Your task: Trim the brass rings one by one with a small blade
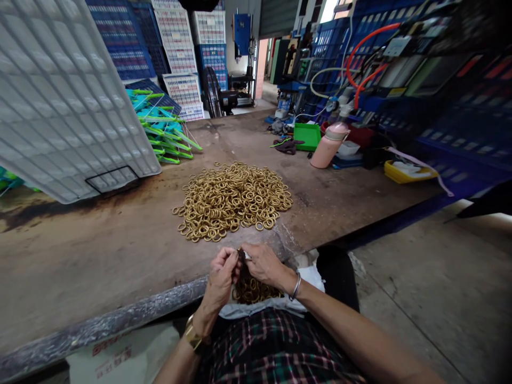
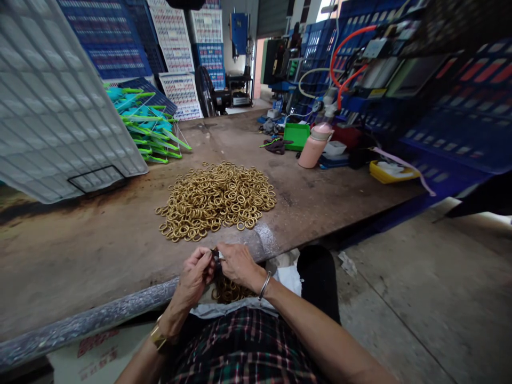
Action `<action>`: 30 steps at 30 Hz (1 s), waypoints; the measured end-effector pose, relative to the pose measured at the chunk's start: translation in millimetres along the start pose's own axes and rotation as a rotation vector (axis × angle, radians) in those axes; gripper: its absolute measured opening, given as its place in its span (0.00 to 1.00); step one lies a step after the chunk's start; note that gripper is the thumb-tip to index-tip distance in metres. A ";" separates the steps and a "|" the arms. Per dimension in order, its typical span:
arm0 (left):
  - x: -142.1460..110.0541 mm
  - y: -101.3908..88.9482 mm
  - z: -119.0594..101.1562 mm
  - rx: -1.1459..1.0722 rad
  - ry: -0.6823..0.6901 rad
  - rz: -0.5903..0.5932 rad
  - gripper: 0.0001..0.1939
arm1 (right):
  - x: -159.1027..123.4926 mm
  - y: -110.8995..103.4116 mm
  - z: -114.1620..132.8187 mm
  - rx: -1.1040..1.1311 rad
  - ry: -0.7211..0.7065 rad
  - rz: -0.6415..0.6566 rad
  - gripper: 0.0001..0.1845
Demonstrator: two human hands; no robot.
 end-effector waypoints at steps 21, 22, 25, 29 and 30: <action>-11.9 12.0 -9.9 -0.334 -0.106 0.082 0.14 | 21.6 -25.3 -51.7 -0.299 0.360 -0.137 0.12; -10.8 10.2 -8.2 -0.348 -0.113 0.069 0.14 | 22.4 -25.0 -54.1 -0.315 0.380 -0.133 0.12; -8.9 6.8 -4.1 -0.395 -0.143 0.048 0.12 | 24.9 -23.9 -58.6 -0.348 0.409 -0.129 0.10; -7.5 5.6 1.4 -0.504 -0.231 0.041 0.13 | 26.4 -22.5 -61.7 -0.374 0.428 -0.123 0.10; -7.2 5.5 3.0 -0.537 -0.254 0.038 0.12 | 26.3 -22.6 -62.2 -0.374 0.427 -0.124 0.11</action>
Point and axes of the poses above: each hand's wrist, its own x-axis towards the middle knuckle, its own y-axis out of the palm, z = x × y, the point moved 7 cm from there along x, towards the middle knuckle, and after that the axes turned 5 degrees about y, right-handed, at the moved point
